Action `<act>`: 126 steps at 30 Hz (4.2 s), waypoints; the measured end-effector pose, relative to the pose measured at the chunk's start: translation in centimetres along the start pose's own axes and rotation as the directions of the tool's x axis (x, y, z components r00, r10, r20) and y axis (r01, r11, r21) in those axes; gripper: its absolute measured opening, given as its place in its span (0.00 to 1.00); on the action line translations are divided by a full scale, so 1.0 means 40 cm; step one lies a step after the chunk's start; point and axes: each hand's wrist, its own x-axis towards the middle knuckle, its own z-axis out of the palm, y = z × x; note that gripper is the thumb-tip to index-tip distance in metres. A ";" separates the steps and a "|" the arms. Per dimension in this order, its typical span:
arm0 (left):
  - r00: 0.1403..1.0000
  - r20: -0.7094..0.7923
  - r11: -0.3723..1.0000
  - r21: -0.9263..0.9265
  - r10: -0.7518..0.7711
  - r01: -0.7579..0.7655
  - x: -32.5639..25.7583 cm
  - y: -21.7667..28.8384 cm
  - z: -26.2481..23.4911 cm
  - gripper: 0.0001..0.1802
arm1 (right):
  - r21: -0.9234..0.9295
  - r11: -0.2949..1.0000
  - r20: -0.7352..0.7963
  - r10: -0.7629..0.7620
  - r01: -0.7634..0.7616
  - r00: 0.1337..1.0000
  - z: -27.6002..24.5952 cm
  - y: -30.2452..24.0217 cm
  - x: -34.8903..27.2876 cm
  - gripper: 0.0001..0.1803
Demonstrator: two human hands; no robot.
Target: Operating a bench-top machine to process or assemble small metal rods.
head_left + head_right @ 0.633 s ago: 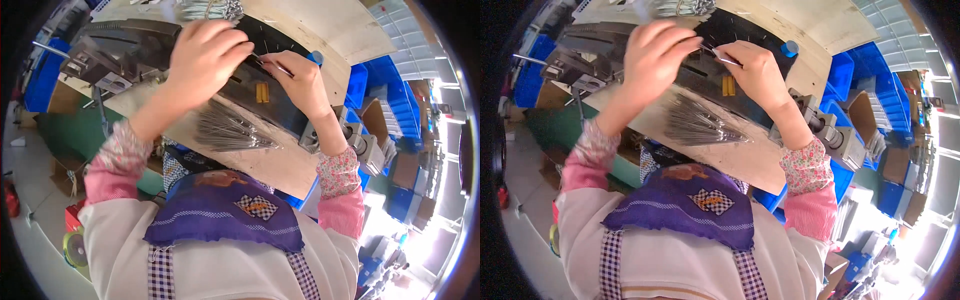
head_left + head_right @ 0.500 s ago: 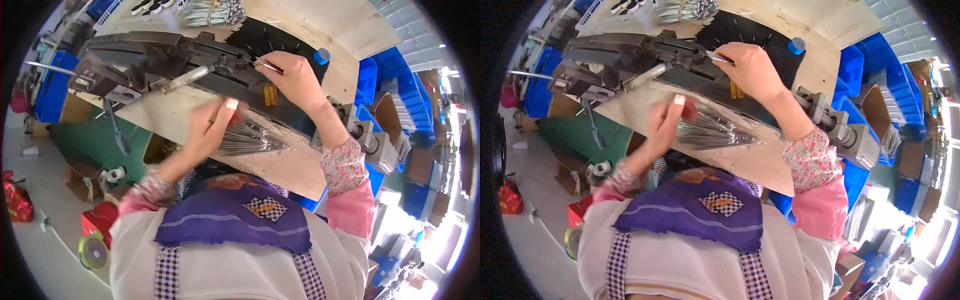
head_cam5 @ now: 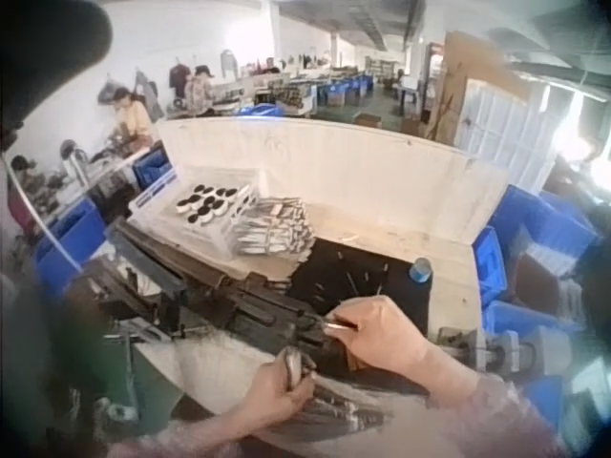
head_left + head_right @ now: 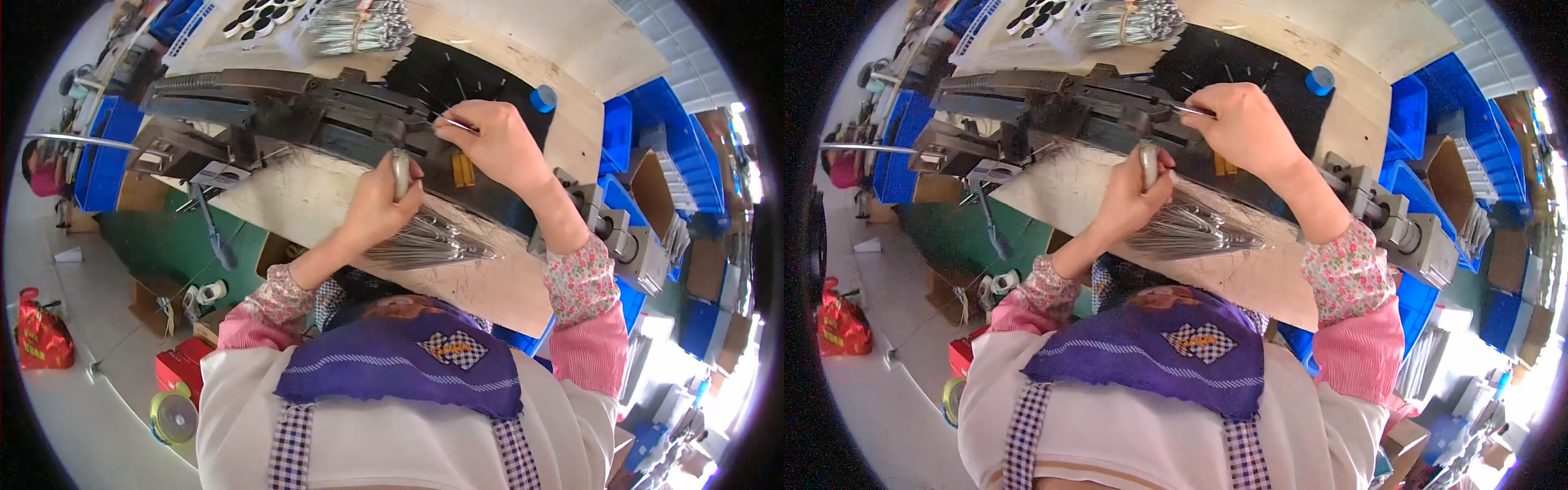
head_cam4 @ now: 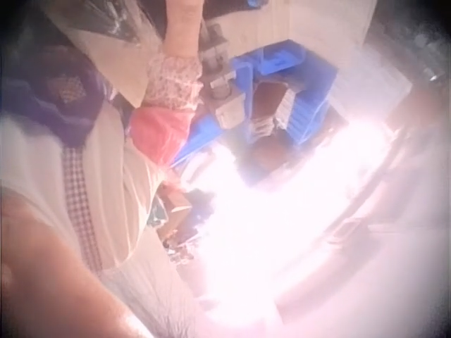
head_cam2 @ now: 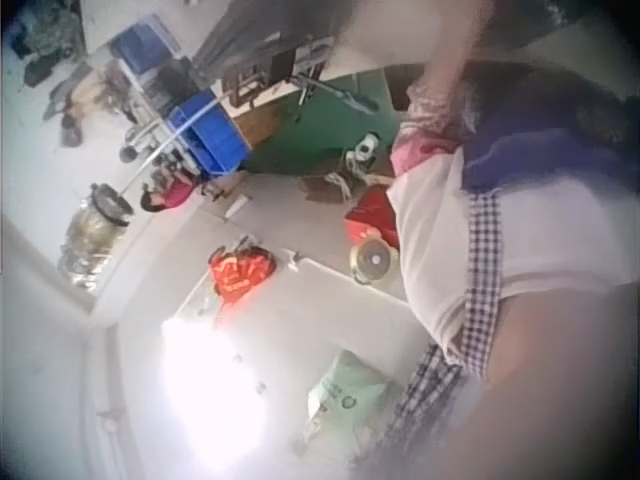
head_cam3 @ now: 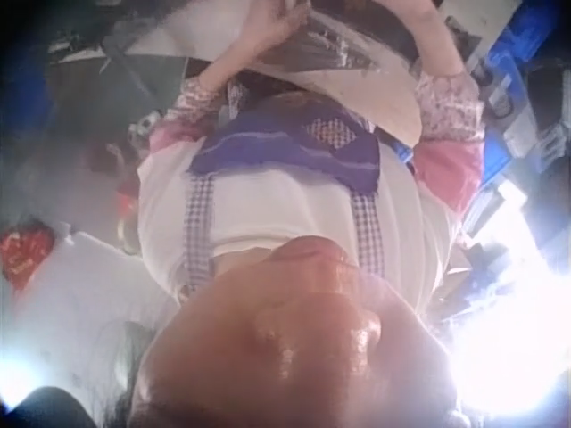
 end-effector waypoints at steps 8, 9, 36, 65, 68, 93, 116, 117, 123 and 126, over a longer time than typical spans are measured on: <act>0.917 -0.298 0.920 -0.363 -0.267 0.150 -0.061 -0.162 -0.273 0.22 | -0.187 0.981 -0.006 -0.058 0.056 0.998 0.035 -0.056 -0.171 0.12; 0.847 -0.407 0.866 -0.487 -0.342 0.115 -0.068 -0.196 -0.320 0.25 | -0.298 0.950 -0.063 0.084 -0.099 0.994 0.069 -0.031 -0.183 0.13; 0.993 0.009 0.733 -0.674 -0.120 0.095 0.088 0.077 0.133 0.14 | -0.188 0.906 -0.390 0.286 -0.380 0.875 -0.176 -0.099 -0.226 0.05; 0.951 0.309 0.027 -0.950 -0.024 0.310 0.085 0.124 0.070 0.37 | -0.794 0.552 0.236 -0.106 0.255 0.966 -0.181 -0.004 -0.056 0.20; 0.966 0.258 -0.049 -0.965 -0.021 0.257 0.086 0.106 0.077 0.36 | -0.327 0.943 0.041 -0.060 0.070 0.997 -0.070 -0.079 -0.067 0.22; 0.986 0.165 0.187 -0.969 0.011 0.160 0.068 0.086 0.071 0.36 | -0.393 0.898 -0.053 -0.235 0.196 0.970 -0.085 -0.100 -0.062 0.09; 0.986 0.161 0.306 -0.938 -0.034 0.164 0.072 0.096 0.048 0.12 | -0.587 0.808 0.100 0.123 -0.042 0.987 -0.055 -0.135 -0.090 0.19; 0.987 0.157 0.309 -0.938 -0.033 0.159 0.065 0.085 0.061 0.12 | -0.586 0.809 0.099 0.119 -0.039 0.988 -0.054 -0.138 -0.118 0.19; 0.954 0.131 0.456 -0.855 -0.271 0.247 0.044 0.052 0.146 0.12 | -0.486 0.874 0.303 0.177 -0.009 0.937 0.065 -0.078 -0.311 0.07; 0.973 0.159 0.618 -0.752 -0.165 0.228 -0.013 0.045 0.123 0.17 | -0.415 0.903 0.360 0.054 0.109 0.931 0.144 -0.006 -0.311 0.08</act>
